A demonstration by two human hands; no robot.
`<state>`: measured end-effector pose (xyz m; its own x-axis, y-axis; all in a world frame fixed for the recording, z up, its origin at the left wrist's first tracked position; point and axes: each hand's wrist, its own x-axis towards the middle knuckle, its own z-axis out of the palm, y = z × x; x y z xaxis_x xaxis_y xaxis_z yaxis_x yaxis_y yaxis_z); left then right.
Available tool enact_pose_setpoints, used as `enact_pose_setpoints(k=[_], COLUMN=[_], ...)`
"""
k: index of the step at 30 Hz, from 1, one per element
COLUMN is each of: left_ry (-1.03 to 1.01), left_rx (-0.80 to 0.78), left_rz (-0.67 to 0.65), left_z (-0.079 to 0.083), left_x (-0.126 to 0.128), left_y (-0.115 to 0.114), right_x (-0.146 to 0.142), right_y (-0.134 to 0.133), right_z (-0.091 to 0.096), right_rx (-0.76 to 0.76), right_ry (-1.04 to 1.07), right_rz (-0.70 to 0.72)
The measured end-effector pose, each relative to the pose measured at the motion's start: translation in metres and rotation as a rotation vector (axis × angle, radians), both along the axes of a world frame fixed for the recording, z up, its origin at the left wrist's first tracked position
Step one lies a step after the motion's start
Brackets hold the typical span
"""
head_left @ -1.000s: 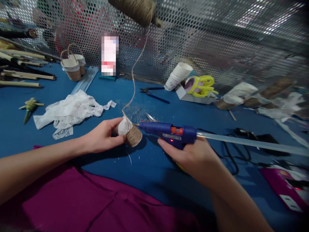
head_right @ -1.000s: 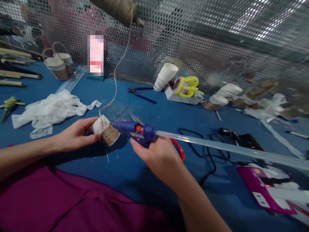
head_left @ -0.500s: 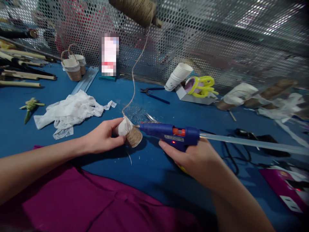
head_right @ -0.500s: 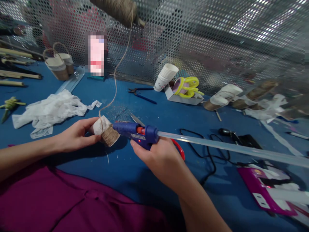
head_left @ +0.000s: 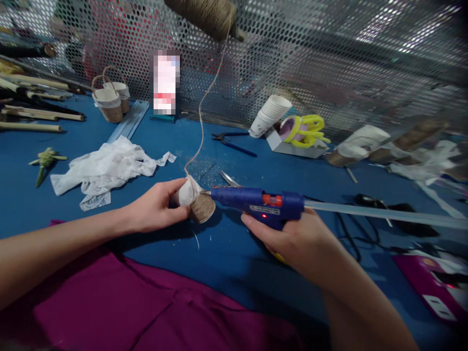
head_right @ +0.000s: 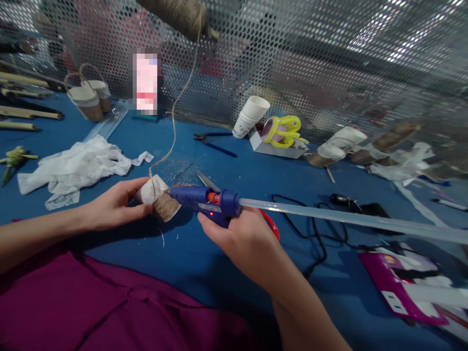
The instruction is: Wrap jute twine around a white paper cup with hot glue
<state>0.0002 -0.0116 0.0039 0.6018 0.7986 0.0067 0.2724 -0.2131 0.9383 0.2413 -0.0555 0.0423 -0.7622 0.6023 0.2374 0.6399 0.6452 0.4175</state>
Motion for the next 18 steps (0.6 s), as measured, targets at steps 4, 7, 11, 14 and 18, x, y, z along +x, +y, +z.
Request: enact_pose_setpoints(k=[4, 7, 11, 14, 18], left_ry=[-0.01, 0.007, 0.02, 0.017, 0.032], left_rx=[-0.005, 0.025, 0.036, 0.036, 0.043], left_rz=[0.0, -0.001, -0.006, -0.002, 0.002], left_z=[0.0008, 0.0007, 0.0005, 0.001, 0.0017], left_x=[0.0003, -0.0002, -0.0005, -0.0002, 0.0], left_y=[-0.0003, -0.0004, -0.0007, -0.001, -0.0012], right_x=[0.0012, 0.0026, 0.0033, 0.0028, 0.0016], right_y=[0.0012, 0.0011, -0.0002, -0.0013, -0.0023], right_z=[0.0031, 0.0037, 0.0023, 0.0012, 0.0017], right_rx=[0.097, 0.084, 0.058, 0.074, 0.098], right_ry=[-0.107, -0.098, -0.085, -0.079, -0.079], right_rz=[0.094, 0.101, 0.093, 0.084, 0.072])
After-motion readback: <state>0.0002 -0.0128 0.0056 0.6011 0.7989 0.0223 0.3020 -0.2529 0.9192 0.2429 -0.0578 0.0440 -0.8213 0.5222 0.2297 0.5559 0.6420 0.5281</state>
